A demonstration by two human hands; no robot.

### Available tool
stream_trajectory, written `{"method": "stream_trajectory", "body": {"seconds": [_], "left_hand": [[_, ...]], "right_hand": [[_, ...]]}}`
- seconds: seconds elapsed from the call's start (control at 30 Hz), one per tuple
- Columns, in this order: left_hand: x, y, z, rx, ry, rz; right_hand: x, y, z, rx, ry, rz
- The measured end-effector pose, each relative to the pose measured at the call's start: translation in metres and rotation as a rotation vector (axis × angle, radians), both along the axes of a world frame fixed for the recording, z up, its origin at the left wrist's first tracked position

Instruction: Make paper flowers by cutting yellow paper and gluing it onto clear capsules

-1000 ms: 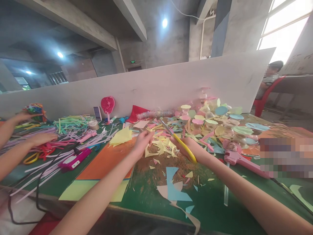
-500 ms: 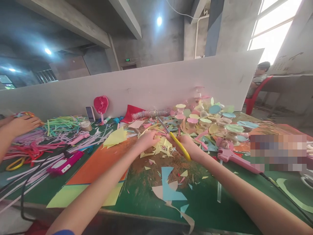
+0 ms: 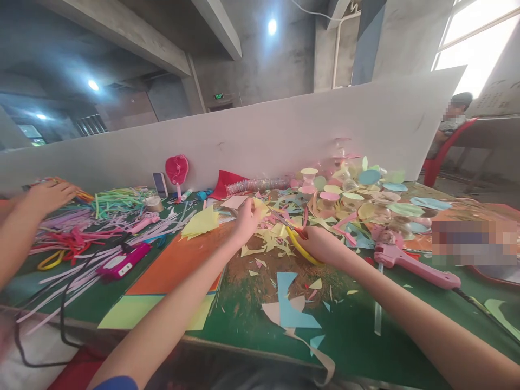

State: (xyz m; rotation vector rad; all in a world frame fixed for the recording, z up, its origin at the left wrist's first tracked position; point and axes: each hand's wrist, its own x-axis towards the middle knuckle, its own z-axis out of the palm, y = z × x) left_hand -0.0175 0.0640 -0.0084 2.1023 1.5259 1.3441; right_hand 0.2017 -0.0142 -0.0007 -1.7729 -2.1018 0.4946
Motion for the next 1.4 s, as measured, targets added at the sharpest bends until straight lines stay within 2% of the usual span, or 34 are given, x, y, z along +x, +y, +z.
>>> {"method": "stream_trajectory", "body": {"seconds": [0.17, 0.43, 0.67, 0.93, 1.23, 1.4], "left_hand": [[0.010, -0.006, 0.000, -0.015, -0.115, -0.086], [0.028, -0.025, 0.002, -0.101, -0.140, -0.214], [0.031, -0.029, 0.002, -0.130, -0.186, -0.245], [0.030, -0.028, 0.001, -0.131, -0.181, -0.245], [0.030, -0.027, 0.000, -0.135, -0.169, -0.270], [0.030, -0.028, 0.003, -0.125, -0.166, -0.272]], "right_hand": [[0.000, -0.010, 0.007, 0.021, -0.149, -0.012], [-0.002, -0.015, 0.011, 0.053, -0.269, 0.026], [-0.001, -0.011, 0.006, 0.113, -0.335, 0.040], [0.002, -0.010, 0.006, 0.269, -0.313, 0.118], [0.008, -0.004, 0.010, 0.257, -0.193, 0.077], [0.010, -0.003, 0.009, 0.246, -0.214, 0.251]]}}
